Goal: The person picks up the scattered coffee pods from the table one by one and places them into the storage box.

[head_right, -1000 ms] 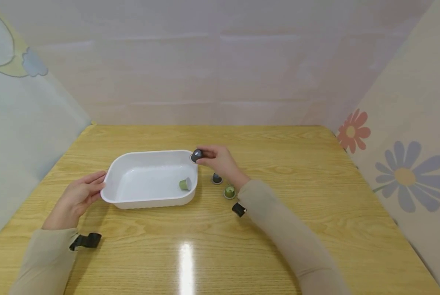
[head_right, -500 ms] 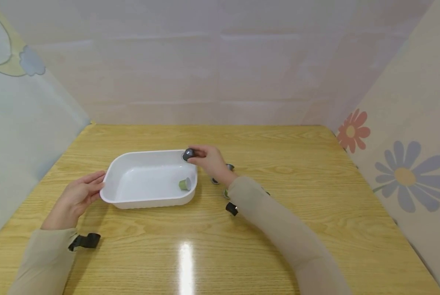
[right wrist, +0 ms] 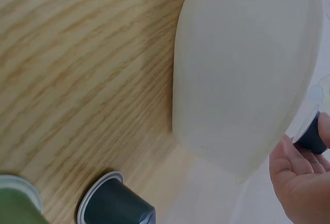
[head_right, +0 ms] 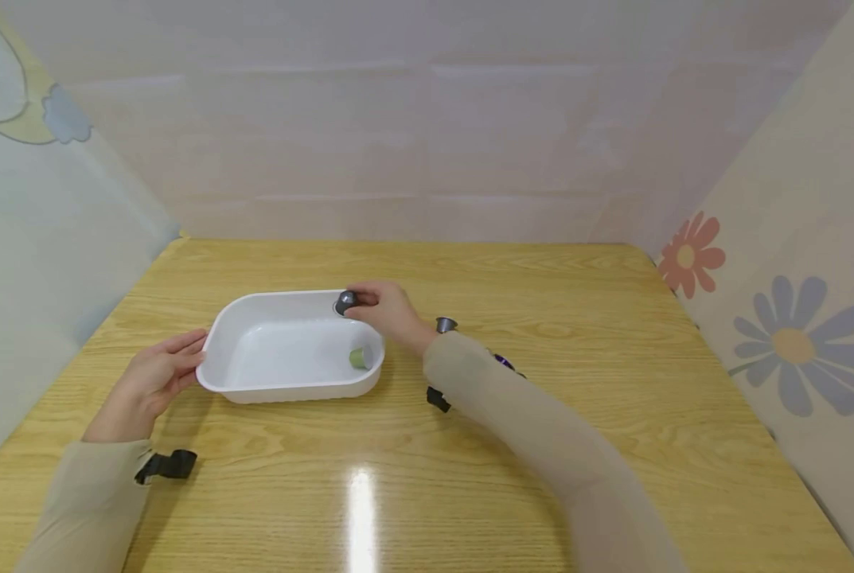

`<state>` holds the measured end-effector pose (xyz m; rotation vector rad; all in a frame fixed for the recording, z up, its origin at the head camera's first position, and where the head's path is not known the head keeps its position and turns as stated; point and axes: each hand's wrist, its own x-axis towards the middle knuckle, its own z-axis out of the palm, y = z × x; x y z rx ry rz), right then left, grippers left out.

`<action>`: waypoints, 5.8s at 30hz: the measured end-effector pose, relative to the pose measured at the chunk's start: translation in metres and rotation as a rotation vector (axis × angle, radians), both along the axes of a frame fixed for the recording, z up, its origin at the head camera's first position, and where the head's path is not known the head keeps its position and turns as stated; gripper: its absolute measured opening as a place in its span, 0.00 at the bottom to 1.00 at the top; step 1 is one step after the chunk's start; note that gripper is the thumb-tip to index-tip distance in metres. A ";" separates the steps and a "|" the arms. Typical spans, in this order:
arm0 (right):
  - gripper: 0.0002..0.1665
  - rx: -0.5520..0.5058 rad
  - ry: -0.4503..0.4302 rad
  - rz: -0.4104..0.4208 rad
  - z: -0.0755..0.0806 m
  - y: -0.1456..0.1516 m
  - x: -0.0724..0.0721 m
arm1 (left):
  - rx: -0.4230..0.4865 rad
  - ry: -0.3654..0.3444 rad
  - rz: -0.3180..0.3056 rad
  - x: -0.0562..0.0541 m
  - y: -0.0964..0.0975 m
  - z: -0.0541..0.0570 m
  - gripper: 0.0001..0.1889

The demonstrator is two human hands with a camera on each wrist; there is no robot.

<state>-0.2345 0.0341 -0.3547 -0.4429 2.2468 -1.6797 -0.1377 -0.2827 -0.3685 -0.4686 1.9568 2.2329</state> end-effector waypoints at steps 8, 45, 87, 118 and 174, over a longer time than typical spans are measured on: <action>0.26 0.031 -0.022 0.043 -0.001 -0.014 0.002 | 0.011 -0.003 0.001 0.001 0.001 0.000 0.34; 0.23 0.308 0.097 0.322 -0.012 -0.030 0.020 | -0.039 -0.001 -0.021 0.003 0.003 0.001 0.32; 0.25 0.115 0.118 0.087 0.027 0.085 0.024 | -0.027 0.001 -0.023 0.002 0.004 -0.002 0.32; 0.29 0.191 0.138 -0.047 0.023 0.163 0.041 | -0.072 -0.007 -0.035 0.004 0.003 -0.003 0.31; 0.53 0.431 0.145 -0.023 -0.033 0.221 0.089 | -0.006 0.029 -0.034 0.003 0.003 -0.003 0.32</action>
